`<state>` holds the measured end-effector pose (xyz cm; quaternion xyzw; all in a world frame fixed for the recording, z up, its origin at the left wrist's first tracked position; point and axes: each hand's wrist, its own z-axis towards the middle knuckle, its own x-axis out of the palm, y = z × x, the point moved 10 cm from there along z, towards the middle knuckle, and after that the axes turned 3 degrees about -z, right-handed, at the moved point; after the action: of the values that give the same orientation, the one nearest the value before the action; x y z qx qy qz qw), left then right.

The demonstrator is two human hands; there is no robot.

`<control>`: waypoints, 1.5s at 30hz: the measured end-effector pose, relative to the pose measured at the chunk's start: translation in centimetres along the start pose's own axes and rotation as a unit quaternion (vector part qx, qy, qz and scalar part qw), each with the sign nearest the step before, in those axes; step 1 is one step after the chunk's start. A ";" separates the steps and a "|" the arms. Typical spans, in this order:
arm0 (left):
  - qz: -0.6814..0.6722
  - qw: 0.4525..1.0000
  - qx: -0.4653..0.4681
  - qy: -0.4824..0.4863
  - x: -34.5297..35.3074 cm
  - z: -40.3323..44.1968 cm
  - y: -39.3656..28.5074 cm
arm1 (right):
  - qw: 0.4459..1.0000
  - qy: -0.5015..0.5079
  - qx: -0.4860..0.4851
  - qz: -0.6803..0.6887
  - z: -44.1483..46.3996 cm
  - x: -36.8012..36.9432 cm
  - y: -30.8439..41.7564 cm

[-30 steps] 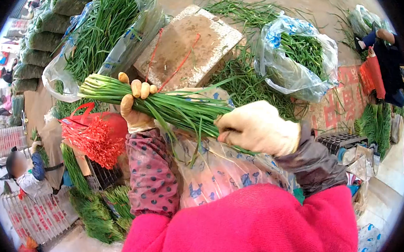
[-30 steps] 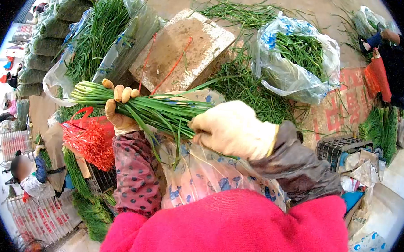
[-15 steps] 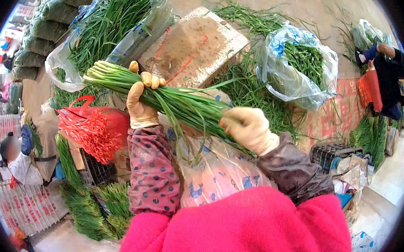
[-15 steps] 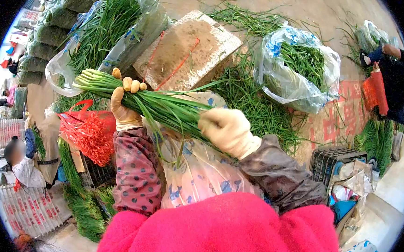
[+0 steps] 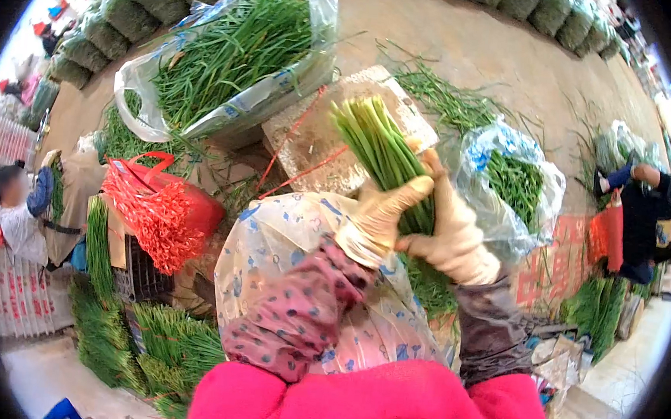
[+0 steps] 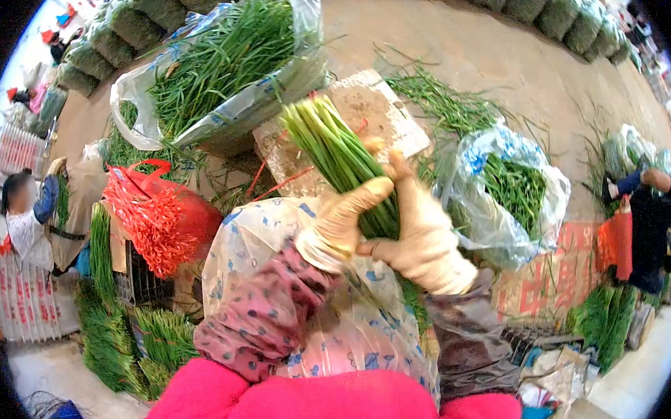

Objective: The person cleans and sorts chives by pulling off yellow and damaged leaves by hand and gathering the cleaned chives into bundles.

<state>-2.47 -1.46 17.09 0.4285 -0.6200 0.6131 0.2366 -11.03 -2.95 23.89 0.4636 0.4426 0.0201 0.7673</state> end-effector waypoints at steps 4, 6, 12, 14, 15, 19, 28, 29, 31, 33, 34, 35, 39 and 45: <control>-0.023 0.996 -0.086 0.015 -2.8 0.2 4.6 | 0.994 0.034 0.100 0.025 -2.2 4.6 -7.3; 0.179 0.969 -0.163 0.043 -6.0 -0.2 6.2 | 0.937 0.137 0.315 0.065 -3.5 6.2 -10.1; 0.716 0.681 -0.147 -0.046 -17.0 4.0 0.0 | 0.924 0.093 0.366 -0.065 -2.0 6.1 -16.3; 0.806 0.579 -0.102 -0.068 -19.1 6.4 -2.0 | 0.914 0.191 0.338 -0.116 -0.1 8.1 -15.7; 0.831 0.539 -0.112 -0.073 -20.3 7.8 -2.5 | 0.926 0.195 0.298 -0.124 0.5 9.4 -16.1; 0.905 0.391 -0.160 -0.048 -23.5 12.2 -2.5 | 0.907 0.258 0.268 -0.198 2.3 13.0 -18.2; 0.900 0.382 -0.209 0.001 -27.8 14.6 0.6 | 0.846 0.189 0.454 -0.208 -10.0 5.2 -25.3; 0.894 0.397 -0.206 0.012 -28.1 14.8 1.2 | 0.830 0.192 0.484 -0.199 -12.3 4.4 -25.6; 0.891 0.399 -0.211 0.047 -26.5 15.0 1.4 | 0.811 0.197 0.516 -0.193 -16.7 3.3 -26.4; 0.888 0.399 -0.221 0.049 -25.6 15.3 1.4 | 0.799 0.209 0.526 -0.204 -18.2 3.0 -25.5; 0.886 0.400 -0.228 0.052 -25.3 15.7 1.7 | 0.799 0.207 0.526 -0.205 -17.6 3.0 -24.6; 0.885 0.404 -0.227 0.050 -25.2 16.3 2.0 | 0.819 0.183 0.510 -0.187 -16.3 3.0 -23.6; 0.871 0.447 -0.204 -0.003 -26.0 18.0 2.3 | 0.887 0.115 0.426 -0.138 -7.6 3.7 -20.2; 0.834 0.519 -0.186 -0.017 -26.5 16.9 1.2 | 0.956 0.107 0.235 -0.138 8.0 8.3 -17.9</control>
<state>14.24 -11.47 -7.57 -0.3286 -0.7973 0.3925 -0.3197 -7.14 -15.02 6.80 0.5605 0.5741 -0.1407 0.5800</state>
